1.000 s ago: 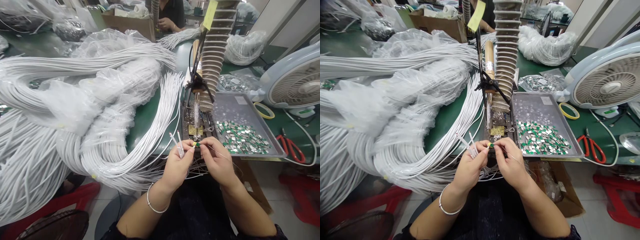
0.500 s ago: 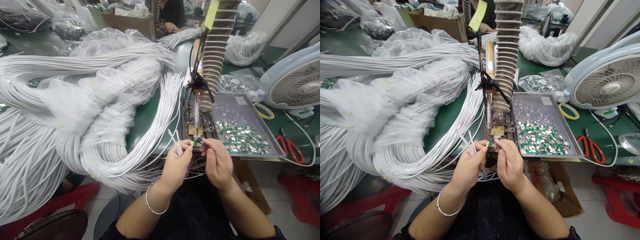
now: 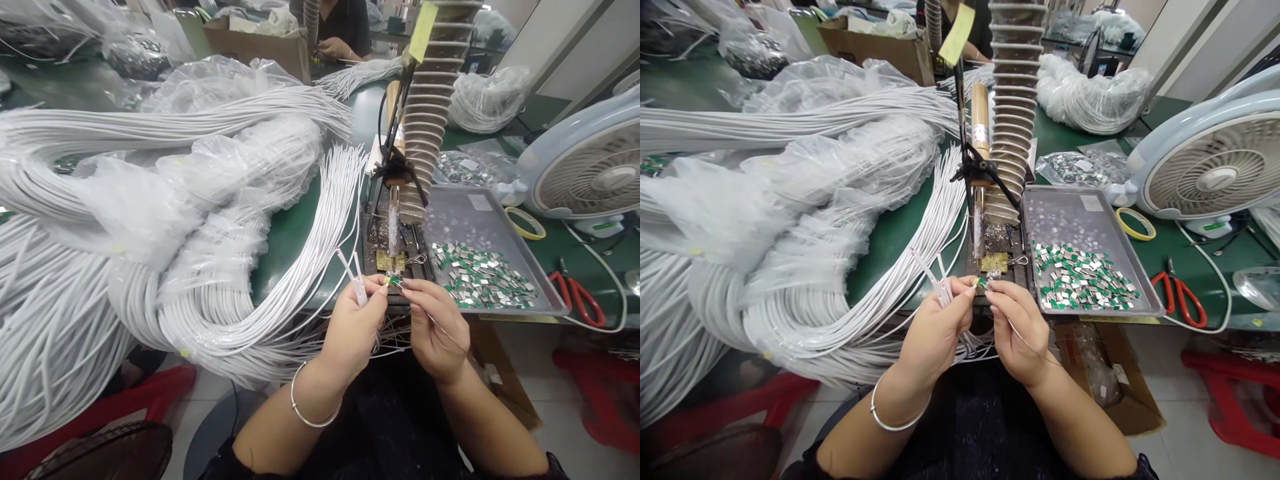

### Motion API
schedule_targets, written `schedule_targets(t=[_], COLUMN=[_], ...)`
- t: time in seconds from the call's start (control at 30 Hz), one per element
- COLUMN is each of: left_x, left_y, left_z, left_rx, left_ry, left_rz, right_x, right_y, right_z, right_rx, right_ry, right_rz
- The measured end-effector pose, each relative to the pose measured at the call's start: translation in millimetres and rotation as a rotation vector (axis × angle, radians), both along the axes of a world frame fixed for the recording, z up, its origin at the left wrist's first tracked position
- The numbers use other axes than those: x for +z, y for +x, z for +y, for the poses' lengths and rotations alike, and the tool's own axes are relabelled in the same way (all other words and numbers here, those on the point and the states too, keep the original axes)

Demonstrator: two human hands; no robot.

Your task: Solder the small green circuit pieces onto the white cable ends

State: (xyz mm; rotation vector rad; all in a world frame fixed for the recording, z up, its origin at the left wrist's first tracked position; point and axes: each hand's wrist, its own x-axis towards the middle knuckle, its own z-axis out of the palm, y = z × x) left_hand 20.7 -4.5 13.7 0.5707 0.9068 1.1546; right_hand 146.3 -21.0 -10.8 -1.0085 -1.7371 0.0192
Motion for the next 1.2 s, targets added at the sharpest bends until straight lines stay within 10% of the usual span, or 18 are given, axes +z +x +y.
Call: schedule_targets(t=[1.2], left_x=[14.2], left_y=[1], left_z=[7], left_rx=[0.025], left_ry=[0.001], left_rz=[-0.026], right_x=[11.3], right_y=[-4], right_z=[8], right_rx=[-0.056], right_ry=[0.06], right_rz=[-0.049])
